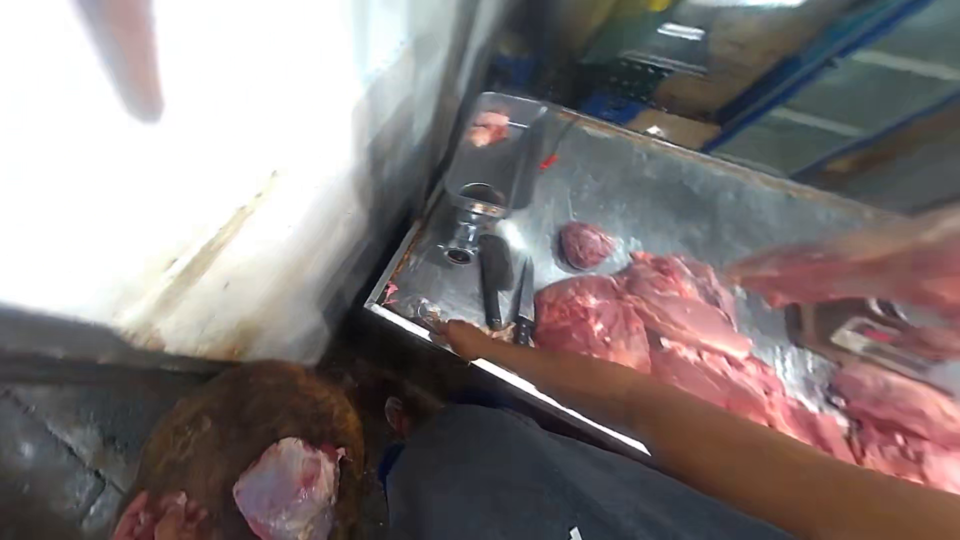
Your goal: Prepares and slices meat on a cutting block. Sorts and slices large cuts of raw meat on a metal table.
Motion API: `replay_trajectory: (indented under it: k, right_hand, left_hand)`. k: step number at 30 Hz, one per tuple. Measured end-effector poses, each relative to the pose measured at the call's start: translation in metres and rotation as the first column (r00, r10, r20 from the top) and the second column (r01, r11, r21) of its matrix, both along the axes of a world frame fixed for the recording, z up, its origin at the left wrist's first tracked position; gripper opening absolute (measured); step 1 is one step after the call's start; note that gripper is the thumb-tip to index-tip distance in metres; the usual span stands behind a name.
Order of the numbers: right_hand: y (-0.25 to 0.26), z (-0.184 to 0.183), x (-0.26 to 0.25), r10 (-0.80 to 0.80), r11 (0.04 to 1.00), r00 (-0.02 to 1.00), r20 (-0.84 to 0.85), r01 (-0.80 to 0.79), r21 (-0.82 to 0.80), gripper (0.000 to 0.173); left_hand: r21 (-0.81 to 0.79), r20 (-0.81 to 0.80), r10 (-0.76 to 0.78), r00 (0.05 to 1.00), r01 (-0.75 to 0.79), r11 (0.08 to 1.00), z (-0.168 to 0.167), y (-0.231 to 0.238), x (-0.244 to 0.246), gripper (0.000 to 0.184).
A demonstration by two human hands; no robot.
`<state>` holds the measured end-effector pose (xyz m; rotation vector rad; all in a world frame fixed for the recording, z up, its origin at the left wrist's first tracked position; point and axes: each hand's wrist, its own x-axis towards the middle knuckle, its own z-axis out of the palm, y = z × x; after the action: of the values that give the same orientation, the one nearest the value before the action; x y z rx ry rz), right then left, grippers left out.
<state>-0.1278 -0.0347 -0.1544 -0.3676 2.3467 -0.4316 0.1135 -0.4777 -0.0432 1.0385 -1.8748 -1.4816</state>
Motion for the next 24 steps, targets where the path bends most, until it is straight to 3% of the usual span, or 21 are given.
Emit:
replay_trajectory:
  k: [3,6,9,12,15,19,21,24]
  right_hand:
    - [0.051,-0.014,-0.018,-0.14,0.986,0.99,0.026,0.136,0.101,0.037]
    - [0.068,-0.036,-0.03,-0.27,0.961,0.962,0.032,0.267,0.069,0.04]
    - [0.07,-0.038,-0.034,-0.398,0.917,0.917,0.023,0.397,0.027,0.044]
    - [0.093,-0.01,-0.015,-0.568,0.822,0.823,-0.018,0.568,0.046,0.05]
    - [0.139,-0.014,0.019,-0.643,0.754,0.762,-0.074,0.647,0.115,0.065]
    - [0.164,-0.031,0.031,-0.609,0.757,0.789,-0.083,0.609,0.237,0.064]
    - [0.162,-0.033,0.025,-0.572,0.781,0.819,-0.052,0.563,0.272,0.069]
    - [0.157,-0.039,0.017,-0.548,0.796,0.836,-0.021,0.529,0.294,0.077]
  left_hand:
    - [-0.144,0.122,-0.241,0.963,0.257,0.956,0.031,0.019,-0.092,0.048]
    - [-0.287,0.124,-0.496,0.859,0.51,0.811,0.056,0.087,-0.158,0.046]
    - [-0.309,0.122,-0.672,0.73,0.672,0.673,0.062,0.17,-0.175,0.042]
    - [-0.159,0.114,-0.745,0.657,0.752,0.639,0.033,0.232,-0.155,0.038]
    - [0.123,0.148,-0.706,0.693,0.695,0.708,-0.016,0.262,-0.116,0.035]
    - [0.435,0.243,-0.527,0.814,0.395,0.809,-0.054,0.28,-0.073,0.027]
    - [0.463,0.282,-0.49,0.825,0.33,0.822,-0.056,0.288,-0.065,0.028]
    - [0.384,0.319,-0.507,0.801,0.38,0.842,-0.05,0.302,-0.084,0.036]
